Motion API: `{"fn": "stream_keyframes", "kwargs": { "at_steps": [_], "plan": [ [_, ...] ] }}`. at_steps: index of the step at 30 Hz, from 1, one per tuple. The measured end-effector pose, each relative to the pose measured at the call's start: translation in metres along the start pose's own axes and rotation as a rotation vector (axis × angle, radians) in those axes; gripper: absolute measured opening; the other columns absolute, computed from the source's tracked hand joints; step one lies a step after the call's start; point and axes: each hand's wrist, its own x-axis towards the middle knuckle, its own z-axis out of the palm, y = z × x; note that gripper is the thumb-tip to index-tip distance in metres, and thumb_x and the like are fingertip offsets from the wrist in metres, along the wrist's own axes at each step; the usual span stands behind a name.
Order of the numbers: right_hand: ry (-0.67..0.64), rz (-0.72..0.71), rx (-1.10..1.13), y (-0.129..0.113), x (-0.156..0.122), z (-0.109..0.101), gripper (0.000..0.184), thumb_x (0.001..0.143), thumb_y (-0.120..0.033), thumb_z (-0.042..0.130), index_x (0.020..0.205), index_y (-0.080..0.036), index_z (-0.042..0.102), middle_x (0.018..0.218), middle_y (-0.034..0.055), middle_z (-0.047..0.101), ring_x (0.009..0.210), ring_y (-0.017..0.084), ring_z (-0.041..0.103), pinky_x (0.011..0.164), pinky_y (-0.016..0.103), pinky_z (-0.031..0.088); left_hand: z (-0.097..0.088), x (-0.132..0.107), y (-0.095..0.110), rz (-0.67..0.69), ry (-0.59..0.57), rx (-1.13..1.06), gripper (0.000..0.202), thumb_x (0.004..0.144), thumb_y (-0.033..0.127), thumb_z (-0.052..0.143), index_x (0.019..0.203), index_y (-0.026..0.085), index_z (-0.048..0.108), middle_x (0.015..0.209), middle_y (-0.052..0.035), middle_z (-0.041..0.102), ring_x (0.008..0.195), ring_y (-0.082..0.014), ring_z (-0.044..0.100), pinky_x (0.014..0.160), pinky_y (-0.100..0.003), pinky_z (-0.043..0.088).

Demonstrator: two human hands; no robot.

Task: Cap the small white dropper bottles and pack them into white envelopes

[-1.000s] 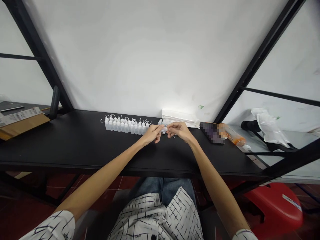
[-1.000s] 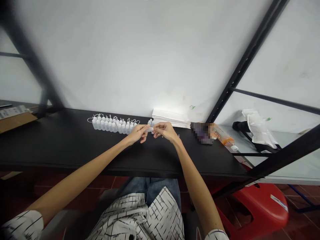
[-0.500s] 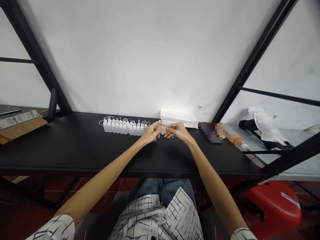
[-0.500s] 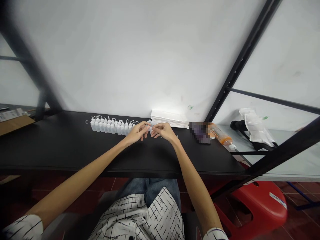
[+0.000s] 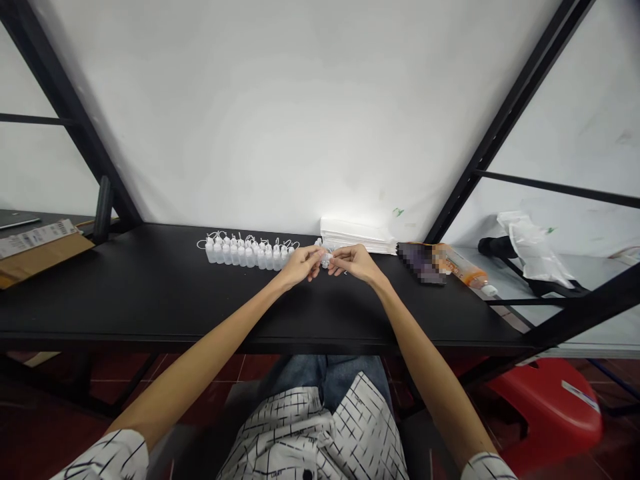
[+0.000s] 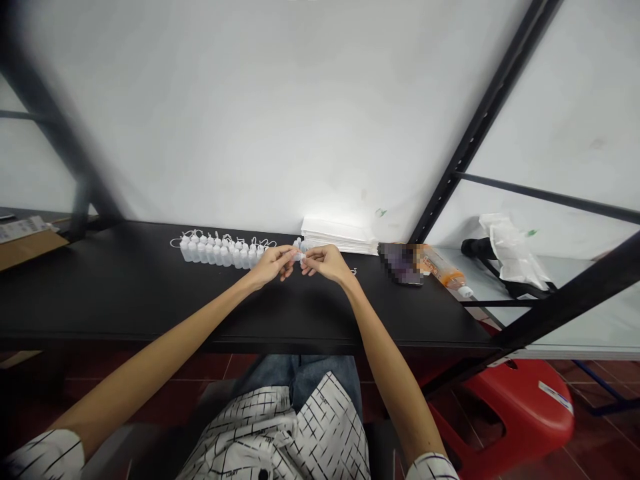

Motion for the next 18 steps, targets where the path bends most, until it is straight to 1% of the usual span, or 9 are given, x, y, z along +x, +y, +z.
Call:
{"fn": "stream_keyframes", "kwargs": {
  "at_steps": [4, 8, 12, 18],
  "plan": [
    [-0.031, -0.001, -0.022, -0.0006, -0.0004, -0.0004, 0.045, 0.066, -0.053, 0.079, 0.078, -0.01, 0.069, 0.07, 0.0092, 0.071, 0.063, 0.02, 0.071, 0.058, 0.029, 0.058, 0.0001, -0.0002, 0.0019, -0.053, -0.019, -0.056, 0.031, 0.09, 0.043, 0.06, 0.083, 0.013, 0.058, 0.056, 0.0084, 0.039, 0.037, -0.0053, 0.047, 0.033, -0.017, 0.037],
    [-0.055, 0.004, -0.046, -0.0009, -0.0013, -0.0002, 0.045, 0.068, -0.053, 0.078, 0.076, -0.01, 0.068, 0.07, 0.0094, 0.071, 0.062, 0.02, 0.071, 0.058, 0.029, 0.058, 0.0011, -0.0007, 0.0034, -0.067, 0.005, -0.027, 0.031, 0.092, 0.04, 0.058, 0.077, 0.013, 0.054, 0.055, 0.0089, 0.038, 0.033, -0.0046, 0.045, 0.032, -0.017, 0.037],
    [-0.052, 0.008, -0.094, -0.0006, -0.002, 0.0012, 0.04, 0.069, -0.048, 0.078, 0.075, -0.01, 0.068, 0.068, 0.0089, 0.071, 0.061, 0.02, 0.071, 0.058, 0.028, 0.058, 0.0007, -0.0014, 0.0028, -0.106, 0.015, 0.001, 0.033, 0.093, 0.038, 0.057, 0.071, 0.015, 0.05, 0.054, 0.0087, 0.038, 0.032, -0.0045, 0.044, 0.031, -0.017, 0.035],
    [-0.057, 0.017, -0.132, 0.0001, -0.002, 0.0015, 0.027, 0.071, -0.035, 0.077, 0.074, -0.01, 0.068, 0.067, 0.0076, 0.071, 0.06, 0.018, 0.071, 0.057, 0.027, 0.058, -0.0005, -0.0017, 0.0013, -0.151, 0.001, -0.03, 0.036, 0.093, 0.039, 0.058, 0.068, 0.016, 0.045, 0.053, 0.0085, 0.038, 0.03, -0.0044, 0.042, 0.03, -0.017, 0.033]
  ]
}}
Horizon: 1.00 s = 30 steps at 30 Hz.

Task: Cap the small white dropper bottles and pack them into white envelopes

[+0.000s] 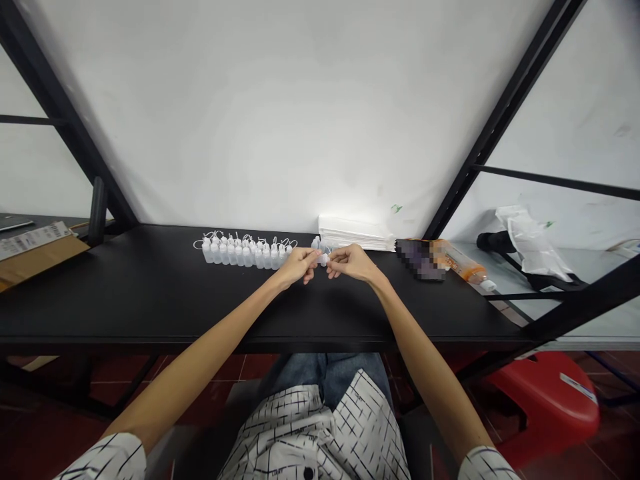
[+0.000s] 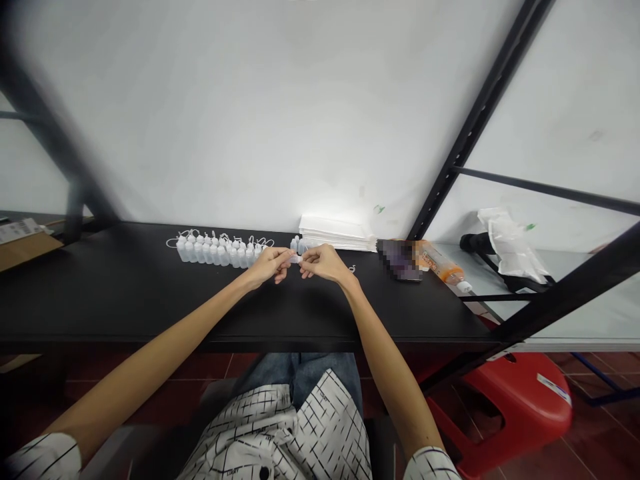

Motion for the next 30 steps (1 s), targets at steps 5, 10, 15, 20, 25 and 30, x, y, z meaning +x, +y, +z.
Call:
{"fn": "stream_keyframes", "kwargs": {
  "at_steps": [5, 10, 15, 20, 25, 30],
  "plan": [
    [0.025, -0.02, -0.007, 0.0059, 0.0024, 0.0011, 0.024, 0.073, -0.032, 0.075, 0.077, -0.011, 0.067, 0.067, 0.0074, 0.071, 0.059, 0.018, 0.071, 0.057, 0.026, 0.058, 0.0001, -0.0004, 0.0013, -0.006, -0.007, -0.013, 0.036, 0.092, 0.039, 0.059, 0.068, 0.016, 0.046, 0.053, 0.0082, 0.038, 0.032, -0.0045, 0.043, 0.032, -0.018, 0.035],
    [0.018, -0.05, -0.024, 0.0086, 0.0033, 0.0024, 0.029, 0.074, -0.039, 0.076, 0.077, -0.011, 0.067, 0.068, 0.0084, 0.071, 0.061, 0.019, 0.071, 0.057, 0.027, 0.058, -0.0008, -0.0006, 0.0016, -0.016, 0.008, 0.007, 0.032, 0.092, 0.036, 0.06, 0.07, 0.014, 0.051, 0.053, 0.0075, 0.041, 0.033, -0.0048, 0.045, 0.034, -0.018, 0.038],
    [0.005, -0.059, -0.036, 0.0084, 0.0027, 0.0022, 0.039, 0.073, -0.049, 0.075, 0.077, -0.011, 0.067, 0.069, 0.0085, 0.071, 0.063, 0.019, 0.071, 0.058, 0.027, 0.058, -0.0014, -0.0008, 0.0, 0.003, -0.008, 0.02, 0.033, 0.092, 0.036, 0.06, 0.07, 0.013, 0.053, 0.05, 0.0081, 0.04, 0.033, -0.0045, 0.045, 0.037, -0.017, 0.04],
    [0.012, -0.072, -0.043, 0.0092, 0.0027, 0.0034, 0.044, 0.075, -0.056, 0.072, 0.077, -0.012, 0.068, 0.07, 0.0087, 0.071, 0.064, 0.02, 0.071, 0.06, 0.028, 0.058, -0.0033, 0.0002, -0.0029, 0.01, -0.019, 0.008, 0.034, 0.089, 0.041, 0.062, 0.072, 0.013, 0.055, 0.051, 0.0076, 0.042, 0.034, -0.0046, 0.044, 0.038, -0.018, 0.04],
    [0.028, -0.061, -0.017, 0.0069, 0.0021, 0.0053, 0.048, 0.072, -0.06, 0.072, 0.074, -0.012, 0.068, 0.07, 0.0089, 0.071, 0.063, 0.02, 0.071, 0.06, 0.029, 0.058, -0.0041, 0.0003, -0.0035, 0.057, -0.016, 0.062, 0.033, 0.091, 0.038, 0.059, 0.071, 0.013, 0.055, 0.048, 0.009, 0.04, 0.033, -0.0037, 0.044, 0.049, -0.021, 0.048],
    [0.012, -0.03, 0.053, 0.0055, 0.0022, 0.005, 0.051, 0.067, -0.061, 0.076, 0.077, -0.011, 0.07, 0.07, 0.009, 0.071, 0.064, 0.02, 0.071, 0.061, 0.03, 0.058, -0.0032, -0.0017, -0.0017, 0.121, -0.02, 0.142, 0.035, 0.09, 0.044, 0.058, 0.073, 0.014, 0.055, 0.047, 0.0082, 0.04, 0.035, -0.005, 0.043, 0.041, -0.019, 0.041]
  ]
}}
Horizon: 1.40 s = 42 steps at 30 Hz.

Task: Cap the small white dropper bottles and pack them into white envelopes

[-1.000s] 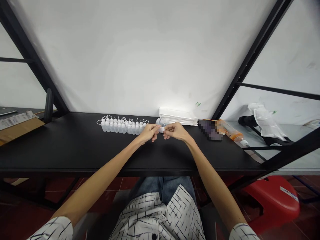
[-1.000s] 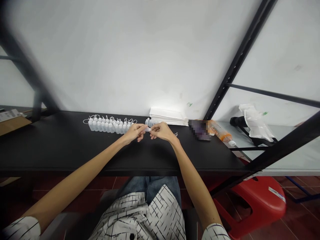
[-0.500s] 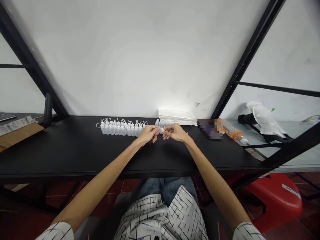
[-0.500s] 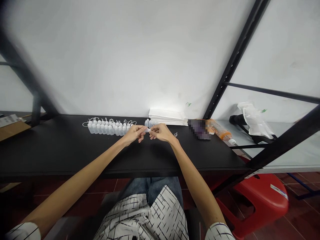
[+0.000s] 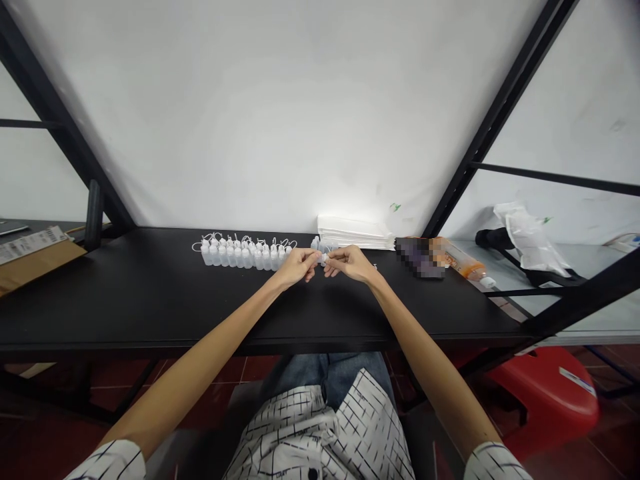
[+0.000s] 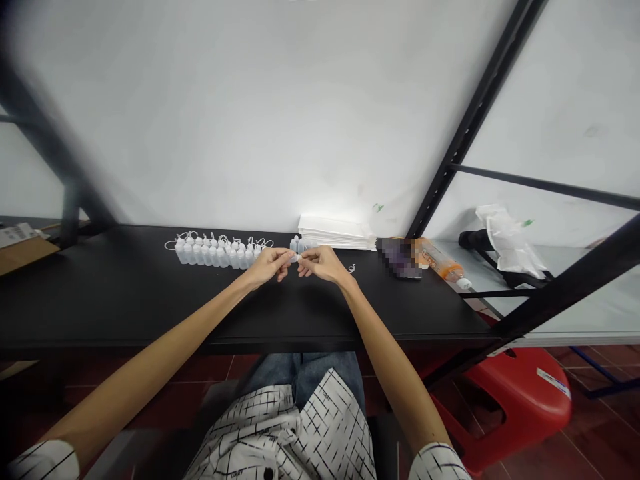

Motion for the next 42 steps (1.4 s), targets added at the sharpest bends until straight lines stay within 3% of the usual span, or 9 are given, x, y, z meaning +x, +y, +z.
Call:
{"fn": "stream_keyframes", "kwargs": {
  "at_steps": [10, 20, 26, 34, 42],
  "plan": [
    [-0.083, 0.076, 0.057, 0.001, -0.001, -0.005, 0.045, 0.067, -0.053, 0.078, 0.074, -0.009, 0.072, 0.075, 0.0111, 0.073, 0.068, 0.021, 0.072, 0.063, 0.03, 0.059, -0.002, -0.002, -0.001, 0.071, -0.06, 0.268, 0.031, 0.094, 0.04, 0.046, 0.081, 0.015, 0.058, 0.042, 0.0071, 0.043, 0.037, -0.008, 0.043, 0.044, -0.018, 0.035],
    [-0.09, 0.113, 0.084, 0.004, 0.0, -0.007, 0.048, 0.066, -0.052, 0.079, 0.084, -0.009, 0.076, 0.077, 0.012, 0.074, 0.07, 0.022, 0.074, 0.064, 0.03, 0.059, 0.001, -0.005, 0.007, 0.139, -0.018, 0.48, 0.031, 0.093, 0.033, 0.044, 0.085, 0.014, 0.067, 0.044, 0.0057, 0.048, 0.041, -0.0106, 0.044, 0.049, -0.021, 0.035],
    [-0.089, 0.117, 0.108, 0.006, 0.0, -0.009, 0.047, 0.065, -0.052, 0.081, 0.085, -0.009, 0.076, 0.077, 0.0115, 0.074, 0.071, 0.023, 0.074, 0.066, 0.031, 0.06, 0.0, -0.006, 0.005, 0.164, -0.037, 0.481, 0.031, 0.094, 0.034, 0.044, 0.085, 0.015, 0.068, 0.047, 0.0049, 0.05, 0.044, -0.0104, 0.045, 0.05, -0.021, 0.035],
    [-0.102, 0.132, 0.106, -0.005, -0.003, -0.01, 0.044, 0.067, -0.05, 0.08, 0.083, -0.009, 0.075, 0.076, 0.0117, 0.074, 0.069, 0.022, 0.074, 0.066, 0.031, 0.06, -0.002, -0.002, -0.001, 0.078, -0.078, 0.337, 0.033, 0.094, 0.042, 0.043, 0.087, 0.015, 0.063, 0.046, 0.0054, 0.05, 0.041, -0.0099, 0.048, 0.047, -0.019, 0.038],
    [-0.118, 0.125, 0.076, -0.005, -0.004, -0.01, 0.046, 0.063, -0.053, 0.081, 0.073, -0.008, 0.072, 0.07, 0.0109, 0.073, 0.065, 0.022, 0.073, 0.063, 0.031, 0.06, -0.002, -0.003, -0.001, 0.065, -0.122, 0.215, 0.037, 0.092, 0.047, 0.047, 0.074, 0.016, 0.054, 0.043, 0.0071, 0.043, 0.038, -0.0076, 0.042, 0.044, -0.018, 0.034]
  ]
}}
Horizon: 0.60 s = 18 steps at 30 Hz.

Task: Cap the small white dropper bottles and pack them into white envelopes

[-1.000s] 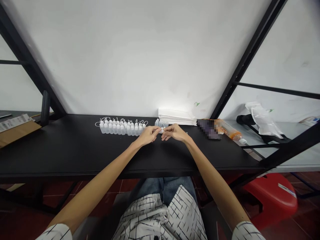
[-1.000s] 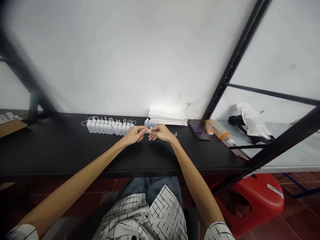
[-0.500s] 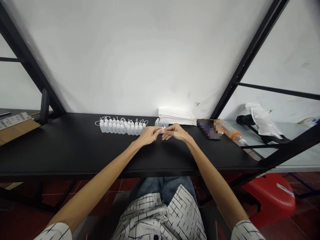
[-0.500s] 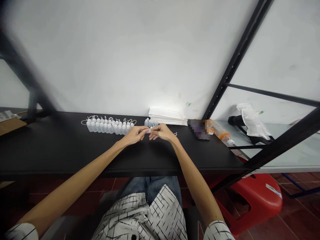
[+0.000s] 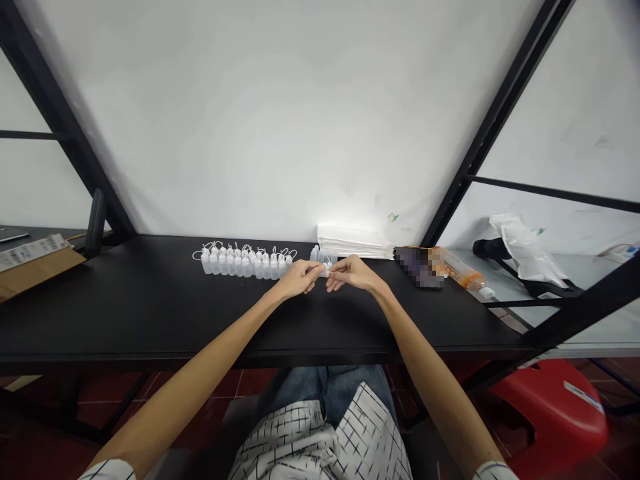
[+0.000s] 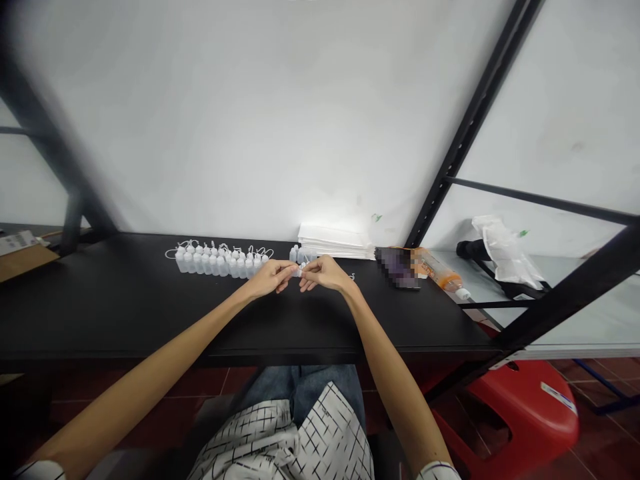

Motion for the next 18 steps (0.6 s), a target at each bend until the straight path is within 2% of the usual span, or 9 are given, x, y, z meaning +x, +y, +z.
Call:
{"fn": "stream_keyframes", "kwargs": {
  "at_steps": [12, 18],
  "plan": [
    [0.015, -0.028, 0.005, 0.0028, 0.0006, 0.0021, 0.048, 0.065, -0.055, 0.079, 0.076, -0.009, 0.072, 0.072, 0.0109, 0.073, 0.067, 0.021, 0.073, 0.066, 0.032, 0.06, 0.0006, 0.0008, -0.0025, -0.032, 0.038, -0.021, 0.038, 0.089, 0.045, 0.052, 0.1, 0.011, 0.068, 0.048, 0.0054, 0.046, 0.043, -0.0096, 0.046, 0.041, -0.018, 0.04],
    [0.037, -0.035, 0.016, 0.006, 0.003, 0.0036, 0.048, 0.067, -0.053, 0.079, 0.081, -0.008, 0.074, 0.075, 0.0118, 0.074, 0.069, 0.022, 0.074, 0.066, 0.031, 0.06, -0.002, 0.0001, -0.0008, -0.024, 0.039, 0.01, 0.039, 0.088, 0.043, 0.053, 0.102, 0.01, 0.07, 0.049, 0.0041, 0.049, 0.043, -0.0093, 0.048, 0.042, -0.017, 0.04]
  ]
}}
